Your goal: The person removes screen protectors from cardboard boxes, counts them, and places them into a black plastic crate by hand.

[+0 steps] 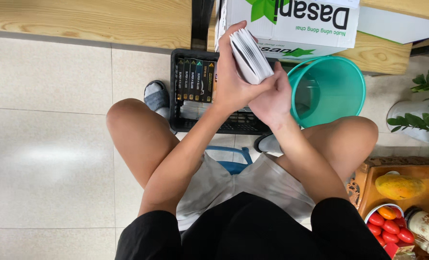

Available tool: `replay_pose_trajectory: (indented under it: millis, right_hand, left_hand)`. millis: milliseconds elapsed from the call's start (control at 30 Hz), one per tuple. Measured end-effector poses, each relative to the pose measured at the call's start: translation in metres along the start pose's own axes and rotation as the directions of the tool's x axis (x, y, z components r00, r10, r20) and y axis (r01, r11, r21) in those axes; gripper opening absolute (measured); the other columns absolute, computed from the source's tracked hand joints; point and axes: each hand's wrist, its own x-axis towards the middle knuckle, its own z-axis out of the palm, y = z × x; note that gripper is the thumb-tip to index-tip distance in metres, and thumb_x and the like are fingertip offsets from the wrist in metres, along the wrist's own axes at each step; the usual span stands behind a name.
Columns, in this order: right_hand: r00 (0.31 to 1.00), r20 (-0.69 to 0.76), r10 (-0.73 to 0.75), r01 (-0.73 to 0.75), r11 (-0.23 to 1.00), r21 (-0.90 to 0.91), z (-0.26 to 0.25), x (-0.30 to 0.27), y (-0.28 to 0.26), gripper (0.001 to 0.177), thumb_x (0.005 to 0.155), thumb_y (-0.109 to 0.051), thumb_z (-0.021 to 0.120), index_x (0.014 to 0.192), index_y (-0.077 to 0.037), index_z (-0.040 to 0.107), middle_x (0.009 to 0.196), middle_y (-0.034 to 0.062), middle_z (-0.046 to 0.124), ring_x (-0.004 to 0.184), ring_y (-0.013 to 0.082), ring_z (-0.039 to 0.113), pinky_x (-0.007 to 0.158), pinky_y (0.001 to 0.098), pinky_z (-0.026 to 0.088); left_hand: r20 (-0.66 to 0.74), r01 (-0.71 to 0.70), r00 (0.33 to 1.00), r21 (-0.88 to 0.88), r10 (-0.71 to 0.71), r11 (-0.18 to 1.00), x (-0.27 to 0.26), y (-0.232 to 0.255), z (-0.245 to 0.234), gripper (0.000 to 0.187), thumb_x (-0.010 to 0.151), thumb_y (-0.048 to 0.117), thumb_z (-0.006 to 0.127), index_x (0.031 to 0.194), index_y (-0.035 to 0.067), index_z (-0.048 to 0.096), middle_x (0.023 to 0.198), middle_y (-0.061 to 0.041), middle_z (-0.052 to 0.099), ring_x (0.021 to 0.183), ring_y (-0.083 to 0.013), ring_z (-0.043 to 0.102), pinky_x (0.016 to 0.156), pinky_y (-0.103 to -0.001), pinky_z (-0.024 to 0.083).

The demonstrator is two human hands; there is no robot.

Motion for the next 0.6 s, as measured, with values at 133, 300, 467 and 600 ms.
replay_pose_trajectory:
  millis: [133, 300, 467, 600]
  right_hand:
    - [0.972, 0.228, 0.063, 0.037, 0.911, -0.412, 0.005, -0.014, 0.003, 0.077, 0.104, -0.054, 0.054, 0.159, -0.001, 0.037, 0.163, 0.0137, 0.042, 0.156, 0.0273, 0.037, 0.135, 0.0437, 0.027]
    - [0.839, 0.521, -0.16, 0.319, -0.632, -0.707, 0.025, -0.016, 0.023, 0.027, 0.093, -0.009, 0.063, 0.115, 0.005, 0.061, 0.105, 0.0205, 0.063, 0.091, 0.0384, 0.056, 0.072, 0.0451, 0.046]
    - [0.918, 0.323, -0.233, 0.178, -0.484, -0.857, -0.069, 0.011, 0.034, 0.019, 0.088, -0.019, 0.063, 0.092, -0.002, 0.054, 0.077, 0.0142, 0.06, 0.067, 0.0315, 0.058, 0.058, 0.0418, 0.04]
    - [0.952, -0.145, -0.269, -0.178, -0.102, -0.979, -0.129, 0.042, 0.078, 0.036, 0.092, -0.033, 0.065, 0.109, -0.003, 0.059, 0.094, 0.0091, 0.063, 0.081, 0.0211, 0.062, 0.061, 0.0315, 0.056]
  left_hand:
    - [-0.105, 0.016, 0.994, -0.081, -0.025, 0.997, -0.001, 0.006, -0.009, 0.088, 0.078, 0.017, 0.091, 0.148, 0.015, 0.037, 0.13, -0.004, 0.053, 0.113, -0.0137, 0.058, 0.106, -0.026, 0.051]
    - [-0.383, 0.369, 0.861, 0.019, -0.334, 0.929, 0.001, 0.02, -0.015, 0.098, 0.064, 0.043, 0.082, 0.143, 0.008, 0.036, 0.132, -0.011, 0.058, 0.114, -0.0201, 0.063, 0.095, -0.03, 0.053]
    - [-0.51, 0.432, 0.817, 0.235, -0.268, 0.871, -0.005, 0.008, -0.005, 0.122, 0.055, 0.062, 0.075, 0.153, 0.005, 0.03, 0.14, -0.017, 0.053, 0.129, -0.0317, 0.054, 0.109, -0.042, 0.045]
    - [-0.352, 0.229, 0.933, 0.419, -0.075, 0.879, -0.018, 0.001, -0.009, 0.115, 0.078, 0.073, 0.06, 0.165, 0.013, 0.016, 0.174, -0.024, 0.02, 0.169, -0.0416, 0.023, 0.139, -0.054, 0.028]
